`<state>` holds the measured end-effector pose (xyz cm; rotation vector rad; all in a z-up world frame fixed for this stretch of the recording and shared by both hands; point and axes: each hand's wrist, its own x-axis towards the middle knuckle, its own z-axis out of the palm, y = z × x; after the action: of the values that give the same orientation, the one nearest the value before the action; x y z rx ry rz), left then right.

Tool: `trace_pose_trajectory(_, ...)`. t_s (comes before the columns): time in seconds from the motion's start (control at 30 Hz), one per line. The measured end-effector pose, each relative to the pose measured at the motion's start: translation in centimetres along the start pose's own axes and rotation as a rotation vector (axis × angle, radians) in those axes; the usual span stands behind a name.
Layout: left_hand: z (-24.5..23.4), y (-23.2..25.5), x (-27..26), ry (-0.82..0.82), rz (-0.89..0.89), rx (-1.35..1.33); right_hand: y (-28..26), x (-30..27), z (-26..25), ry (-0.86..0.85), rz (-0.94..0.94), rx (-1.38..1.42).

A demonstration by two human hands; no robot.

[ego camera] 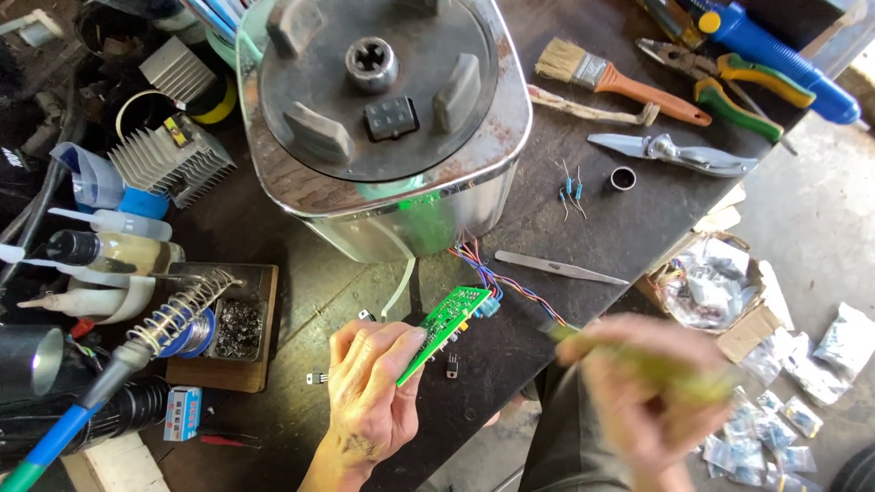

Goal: The person holds a small circuit board and uses a soldering iron to work on its components. They then use tweezers to place a small electronic component onto the board and continue soldering.

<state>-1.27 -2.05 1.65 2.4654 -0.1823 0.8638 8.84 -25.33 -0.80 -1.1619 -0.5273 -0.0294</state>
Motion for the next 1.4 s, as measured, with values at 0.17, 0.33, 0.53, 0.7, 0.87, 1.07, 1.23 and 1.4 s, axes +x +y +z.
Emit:
trace_pose_trajectory(0.17,0.4,0.0,-0.2,0.027,0.024,0.007,2.8,-6.1,4.3,0.127,-0.146,-0.127)
trace_pose_trajectory(0.33,0.3,0.1,-0.1,0.015,0.015,0.01,2.5,-3.7,6.6,0.074,-0.252,-0.342)
trace_pose_trajectory(0.53,0.4,-0.1,-0.2,0.002,0.012,0.013,3.7,-4.5,6.2,0.122,-0.278,-0.367)
trace_pose_trajectory(0.7,0.4,-0.1,0.0,-0.001,0.016,0.016,4.0,-4.4,6.2,0.12,-0.301,-0.356)
trace_pose_trajectory(0.87,0.4,-0.1,-0.1,0.011,0.016,0.014,3.8,-4.4,6.1,0.122,-0.301,-0.361)
trace_pose_trajectory(1.07,0.5,-0.1,-0.1,0.009,0.005,0.008,4.0,-4.4,6.0,0.113,-0.307,-0.397)
trace_pose_trajectory(1.23,0.5,-0.1,0.0,0.016,0.014,0.014,3.5,-3.8,6.0,0.079,-0.337,-0.433)
trace_pose_trajectory(1.4,0.5,-0.1,0.1,0.013,0.008,0.017,3.6,-4.1,5.8,0.081,-0.318,-0.425)
